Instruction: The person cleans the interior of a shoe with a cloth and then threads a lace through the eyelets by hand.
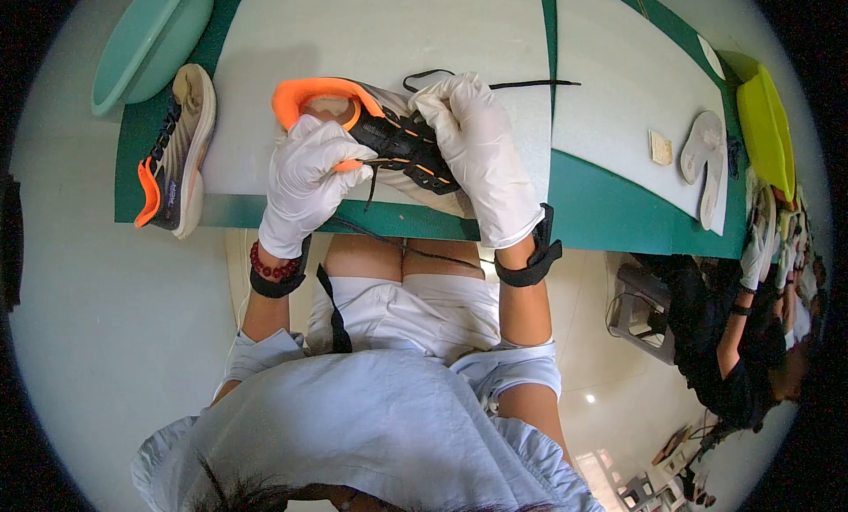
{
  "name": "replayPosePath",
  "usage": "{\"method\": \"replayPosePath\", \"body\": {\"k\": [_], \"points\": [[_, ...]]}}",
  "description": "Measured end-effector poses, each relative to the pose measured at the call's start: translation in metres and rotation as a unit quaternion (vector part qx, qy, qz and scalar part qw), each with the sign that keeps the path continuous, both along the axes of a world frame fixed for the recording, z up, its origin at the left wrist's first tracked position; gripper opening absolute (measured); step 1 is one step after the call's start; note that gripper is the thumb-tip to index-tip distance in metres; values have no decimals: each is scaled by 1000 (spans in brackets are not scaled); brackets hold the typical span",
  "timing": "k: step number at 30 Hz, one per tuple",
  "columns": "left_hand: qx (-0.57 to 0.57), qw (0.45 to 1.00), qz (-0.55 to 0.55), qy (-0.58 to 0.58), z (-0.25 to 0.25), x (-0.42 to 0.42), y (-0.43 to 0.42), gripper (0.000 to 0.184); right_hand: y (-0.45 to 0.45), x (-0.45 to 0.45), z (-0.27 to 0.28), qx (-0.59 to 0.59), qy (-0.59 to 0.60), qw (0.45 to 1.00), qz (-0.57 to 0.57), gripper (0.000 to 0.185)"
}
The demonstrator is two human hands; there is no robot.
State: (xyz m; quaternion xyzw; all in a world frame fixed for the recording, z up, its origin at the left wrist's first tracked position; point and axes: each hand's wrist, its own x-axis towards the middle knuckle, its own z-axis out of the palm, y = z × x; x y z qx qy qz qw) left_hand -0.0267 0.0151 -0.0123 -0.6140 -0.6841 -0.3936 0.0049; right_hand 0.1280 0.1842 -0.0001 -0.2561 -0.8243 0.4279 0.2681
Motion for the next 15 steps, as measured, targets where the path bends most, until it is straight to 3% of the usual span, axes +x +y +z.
{"method": "replayPosePath", "body": {"k": [15], "points": [[8, 1000, -4, 0, 2, 0, 2, 25, 0, -2, 1, -3, -24, 999, -27, 8]]}}
